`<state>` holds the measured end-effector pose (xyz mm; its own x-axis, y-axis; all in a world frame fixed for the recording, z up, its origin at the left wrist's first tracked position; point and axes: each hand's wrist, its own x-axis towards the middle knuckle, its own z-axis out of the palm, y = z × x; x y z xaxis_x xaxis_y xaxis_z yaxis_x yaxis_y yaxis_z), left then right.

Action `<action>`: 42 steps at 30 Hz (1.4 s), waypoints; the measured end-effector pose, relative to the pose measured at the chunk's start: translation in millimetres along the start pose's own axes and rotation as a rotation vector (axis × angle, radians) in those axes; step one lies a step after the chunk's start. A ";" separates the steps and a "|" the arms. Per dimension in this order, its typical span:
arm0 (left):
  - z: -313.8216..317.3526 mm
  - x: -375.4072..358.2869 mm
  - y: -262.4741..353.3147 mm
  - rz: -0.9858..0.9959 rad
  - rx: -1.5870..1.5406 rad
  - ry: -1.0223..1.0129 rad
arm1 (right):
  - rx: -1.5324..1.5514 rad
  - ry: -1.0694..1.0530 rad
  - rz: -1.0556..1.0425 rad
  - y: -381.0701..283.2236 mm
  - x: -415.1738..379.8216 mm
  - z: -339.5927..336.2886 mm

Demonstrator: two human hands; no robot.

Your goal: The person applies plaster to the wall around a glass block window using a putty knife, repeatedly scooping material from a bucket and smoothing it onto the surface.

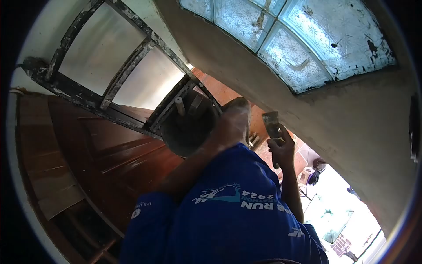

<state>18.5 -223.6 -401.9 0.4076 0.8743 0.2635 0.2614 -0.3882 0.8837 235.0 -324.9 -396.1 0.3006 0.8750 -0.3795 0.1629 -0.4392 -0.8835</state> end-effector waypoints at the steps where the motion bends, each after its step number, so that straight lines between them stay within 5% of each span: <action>1: -14.9 -5.9 -20.3 -0.316 0.037 0.141 | 0.002 -0.070 -0.057 -7.4 3.9 7.7; 4: -81.2 -14.2 -66.2 -0.446 0.464 0.328 | -0.078 -0.274 -0.061 -26.0 28.1 34.5; 6: -100.1 -34.4 -128.8 -0.443 0.476 0.489 | -0.279 -0.426 -0.171 -14.1 49.2 54.6; 11: -126.3 -45.1 -161.1 -0.406 0.764 0.442 | -0.237 -0.653 -0.331 -1.2 75.5 109.3; 13: -111.5 -42.1 -160.1 -0.354 0.817 0.406 | -0.510 -0.660 -0.474 14.3 82.5 124.1; 15: -104.2 -34.8 -132.0 -0.282 0.896 0.403 | -0.499 -0.683 -0.365 -14.9 74.4 125.1; 18: -86.3 -32.4 -142.2 -0.400 0.774 0.098 | -0.397 -0.704 -0.298 -7.0 74.4 126.1; 22: -65.6 -37.9 -178.4 -0.477 0.742 0.077 | -0.301 -0.675 -0.205 -4.8 75.3 113.0; 25: -64.4 -39.1 -178.0 -0.534 0.570 0.128 | -0.175 -0.569 -0.321 -1.9 70.1 105.3; 28: -64.2 -51.8 -139.5 -0.540 0.422 0.227 | -0.027 -0.715 0.110 -29.8 66.6 92.1; 31: -67.1 -62.3 -99.7 -0.643 0.286 0.323 | 0.024 -0.663 0.236 -7.3 73.7 104.7; 34: -67.3 -73.2 -87.5 -0.698 0.194 0.373 | 0.071 -0.592 0.140 -0.1 76.6 134.4; 37: -58.7 -73.8 -81.0 -0.693 0.175 0.420 | -0.245 -0.546 -0.133 16.2 85.4 167.9; 40: -44.5 -71.5 -92.6 -0.659 0.237 0.517 | -0.447 -0.276 -0.614 66.7 86.3 210.2; 42: -39.7 -64.1 -96.1 -0.637 0.190 0.609 | -0.393 -0.394 -0.498 62.2 86.7 208.5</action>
<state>-67.5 -230.8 -488.3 -0.3838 0.9222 -0.0474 0.4419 0.2285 0.8675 75.3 -233.9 -541.2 -0.2440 0.9651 -0.0955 0.5380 0.0528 -0.8413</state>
